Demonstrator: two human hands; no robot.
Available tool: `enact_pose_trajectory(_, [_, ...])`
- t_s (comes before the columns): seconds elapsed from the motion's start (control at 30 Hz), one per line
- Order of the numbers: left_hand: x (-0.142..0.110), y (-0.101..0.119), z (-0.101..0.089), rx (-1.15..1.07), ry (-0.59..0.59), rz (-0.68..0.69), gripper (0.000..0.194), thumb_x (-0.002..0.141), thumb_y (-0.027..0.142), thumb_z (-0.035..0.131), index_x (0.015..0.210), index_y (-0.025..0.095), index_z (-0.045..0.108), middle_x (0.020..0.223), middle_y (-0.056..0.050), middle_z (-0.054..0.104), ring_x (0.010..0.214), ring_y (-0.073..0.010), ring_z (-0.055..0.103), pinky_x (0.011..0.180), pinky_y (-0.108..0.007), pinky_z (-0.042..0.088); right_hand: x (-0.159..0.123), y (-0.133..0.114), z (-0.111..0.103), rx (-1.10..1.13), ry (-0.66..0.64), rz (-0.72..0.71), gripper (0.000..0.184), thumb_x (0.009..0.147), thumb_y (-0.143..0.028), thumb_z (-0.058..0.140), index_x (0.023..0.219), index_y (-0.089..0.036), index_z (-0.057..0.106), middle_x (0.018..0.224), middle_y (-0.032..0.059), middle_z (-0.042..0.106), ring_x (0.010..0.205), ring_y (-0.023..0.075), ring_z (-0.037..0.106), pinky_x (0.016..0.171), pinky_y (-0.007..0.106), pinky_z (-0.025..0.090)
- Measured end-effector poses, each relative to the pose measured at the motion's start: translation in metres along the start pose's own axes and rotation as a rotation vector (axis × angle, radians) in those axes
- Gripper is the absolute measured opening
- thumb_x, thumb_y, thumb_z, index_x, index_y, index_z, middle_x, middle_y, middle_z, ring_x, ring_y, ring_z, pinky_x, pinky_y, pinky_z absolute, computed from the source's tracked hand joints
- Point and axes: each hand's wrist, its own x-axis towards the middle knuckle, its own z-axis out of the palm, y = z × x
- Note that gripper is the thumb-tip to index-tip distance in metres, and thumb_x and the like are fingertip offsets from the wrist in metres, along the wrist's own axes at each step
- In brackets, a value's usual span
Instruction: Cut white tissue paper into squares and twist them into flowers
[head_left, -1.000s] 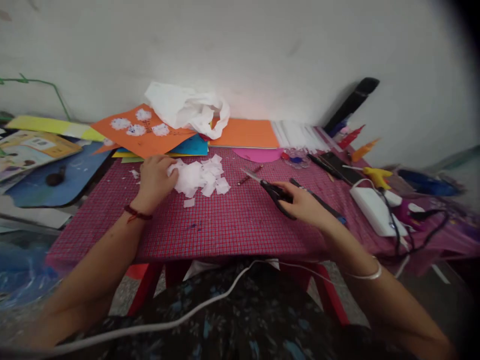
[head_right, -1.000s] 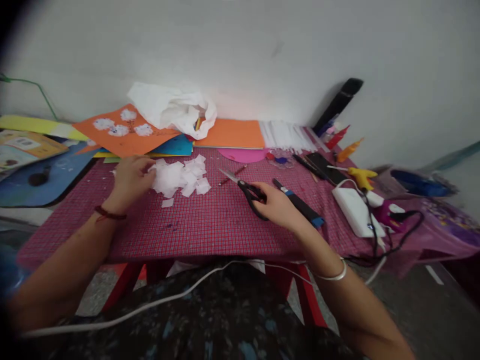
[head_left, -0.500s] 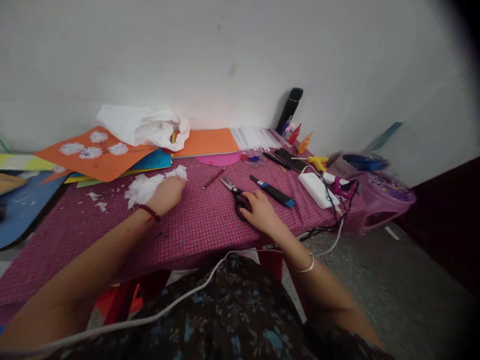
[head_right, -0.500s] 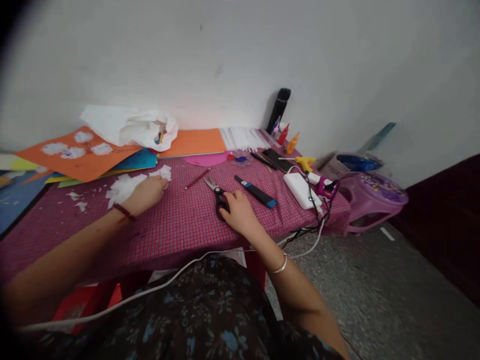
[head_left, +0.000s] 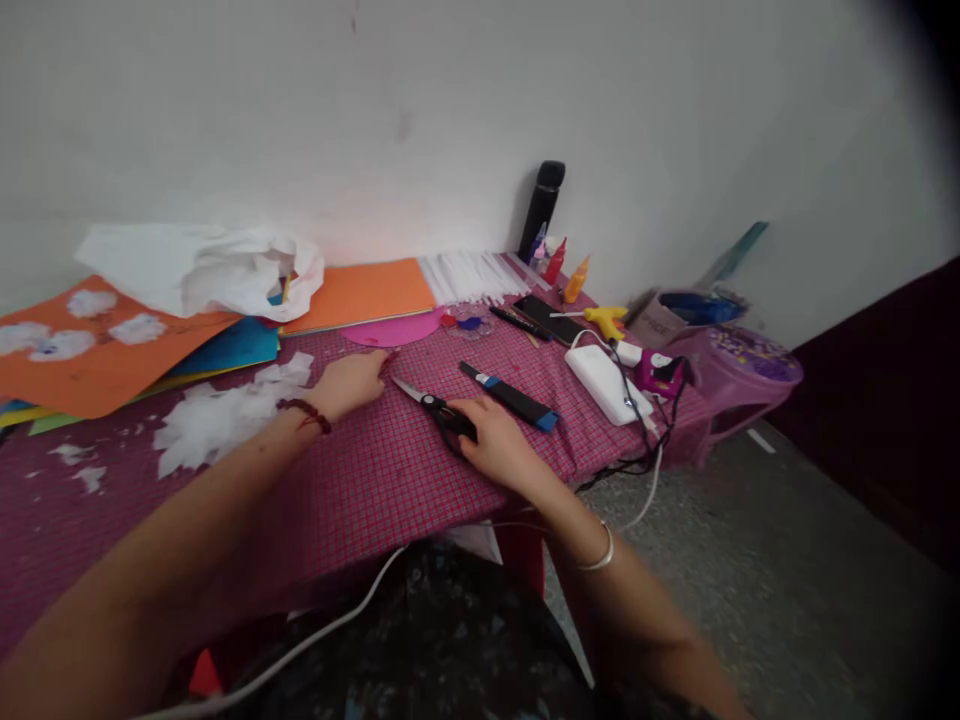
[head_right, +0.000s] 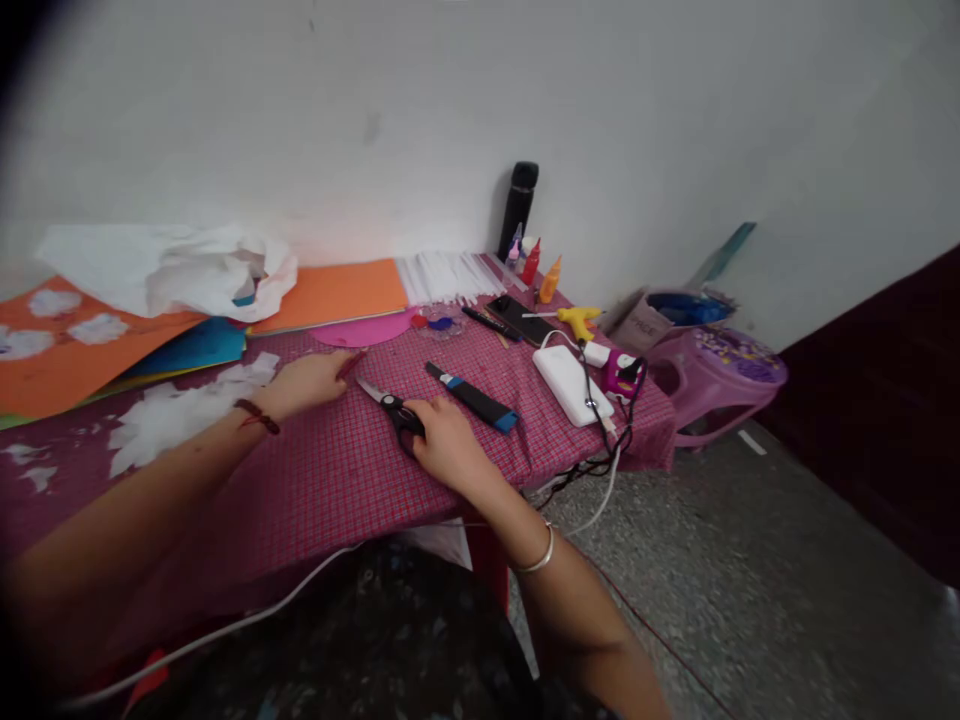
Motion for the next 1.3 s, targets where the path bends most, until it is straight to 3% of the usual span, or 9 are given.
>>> enact_pose_trajectory(0.13, [0.016, -0.004, 0.001, -0.082, 0.001, -0.013, 0.066, 0.079, 0.023, 0.052, 0.144, 0.011, 0.045, 0.106, -0.021, 0.071, 0.093, -0.0355, 0.069, 0.074, -0.041, 0.05, -0.009, 0.022, -0.041, 0.157, 0.047, 0.019, 0.041, 0.082, -0.012, 0.058, 0.122, -0.018, 0.062, 0.114, 0.0087, 0.066, 0.106, 0.0198, 0.062, 0.097, 0.037, 0.049])
enact_pose_trajectory(0.23, [0.016, 0.008, -0.005, -0.314, 0.061, -0.013, 0.068, 0.075, 0.022, 0.053, 0.142, 0.012, 0.048, 0.084, -0.011, 0.071, 0.074, -0.0267, 0.068, 0.063, -0.033, 0.047, -0.017, 0.048, -0.075, 0.072, 0.127, 0.112, 0.043, 0.081, -0.011, 0.057, 0.122, -0.02, 0.061, 0.115, 0.0086, 0.065, 0.105, 0.0218, 0.062, 0.097, 0.042, 0.049])
enact_pose_trajectory(0.37, [0.024, 0.046, -0.018, -0.952, -0.189, 0.109, 0.063, 0.071, 0.019, 0.052, 0.134, 0.016, 0.054, 0.053, 0.005, 0.054, 0.045, -0.0143, 0.051, 0.046, -0.024, 0.036, -0.017, 0.079, -0.101, -0.167, 0.117, 0.249, 0.04, 0.08, -0.011, 0.055, 0.119, -0.015, 0.064, 0.114, 0.0144, 0.065, 0.108, 0.0283, 0.061, 0.099, 0.047, 0.048])
enact_pose_trajectory(0.5, [0.053, 0.09, -0.023, -1.135, -0.389, 0.152, 0.024, 0.076, 0.016, 0.051, 0.091, 0.015, 0.07, 0.05, 0.003, 0.053, 0.044, -0.0094, 0.047, 0.045, -0.021, 0.035, -0.005, 0.093, -0.099, -0.311, 0.117, 0.331, 0.04, 0.082, -0.013, 0.054, 0.12, -0.012, 0.066, 0.112, 0.0166, 0.064, 0.106, 0.0302, 0.061, 0.097, 0.047, 0.049])
enact_pose_trajectory(0.57, [0.069, 0.11, -0.021, -1.127, -0.409, 0.109, 0.02, 0.079, 0.013, 0.05, 0.086, 0.013, 0.069, 0.052, 0.001, 0.056, 0.046, -0.0089, 0.05, 0.046, -0.02, 0.036, 0.002, 0.096, -0.093, -0.352, 0.139, 0.345, 0.04, 0.082, -0.013, 0.054, 0.12, -0.013, 0.066, 0.11, 0.0161, 0.064, 0.103, 0.0293, 0.061, 0.094, 0.045, 0.05])
enact_pose_trajectory(0.73, [0.09, 0.138, -0.021, -1.097, -0.464, 0.124, 0.04, 0.083, 0.008, 0.048, 0.12, 0.009, 0.062, 0.063, 0.001, 0.059, 0.051, -0.0089, 0.053, 0.051, -0.021, 0.041, 0.011, 0.098, -0.084, -0.384, 0.177, 0.356, 0.037, 0.084, -0.014, 0.053, 0.119, -0.012, 0.066, 0.109, 0.0164, 0.064, 0.101, 0.0291, 0.061, 0.093, 0.045, 0.05])
enact_pose_trajectory(0.87, [0.091, 0.122, -0.029, -1.086, -0.357, 0.226, 0.053, 0.082, 0.011, 0.051, 0.135, 0.012, 0.052, 0.074, 0.0, 0.063, 0.055, -0.0096, 0.054, 0.051, -0.022, 0.04, 0.01, 0.09, -0.086, -0.382, 0.233, 0.309, 0.033, 0.088, -0.018, 0.052, 0.117, -0.011, 0.066, 0.11, 0.0161, 0.065, 0.105, 0.0301, 0.06, 0.095, 0.046, 0.049])
enact_pose_trajectory(1.07, [0.053, 0.059, -0.036, -1.027, -0.22, 0.221, 0.028, 0.085, 0.027, 0.055, 0.108, 0.015, 0.063, 0.073, 0.001, 0.059, 0.059, -0.0098, 0.051, 0.055, -0.022, 0.038, 0.019, 0.062, -0.083, -0.297, 0.137, 0.195, 0.028, 0.093, -0.021, 0.053, 0.117, -0.014, 0.065, 0.107, 0.0122, 0.067, 0.101, 0.0253, 0.063, 0.094, 0.042, 0.05])
enact_pose_trajectory(1.3, [-0.053, 0.05, -0.027, -0.887, -0.541, 0.496, 0.017, 0.087, 0.018, 0.051, 0.088, 0.017, 0.068, 0.082, -0.001, 0.068, 0.075, -0.0126, 0.059, 0.068, -0.024, 0.042, 0.045, 0.059, -0.073, -0.382, -0.151, 0.142, 0.028, 0.095, -0.021, 0.052, 0.117, -0.015, 0.068, 0.109, 0.011, 0.068, 0.102, 0.0243, 0.064, 0.094, 0.038, 0.051])
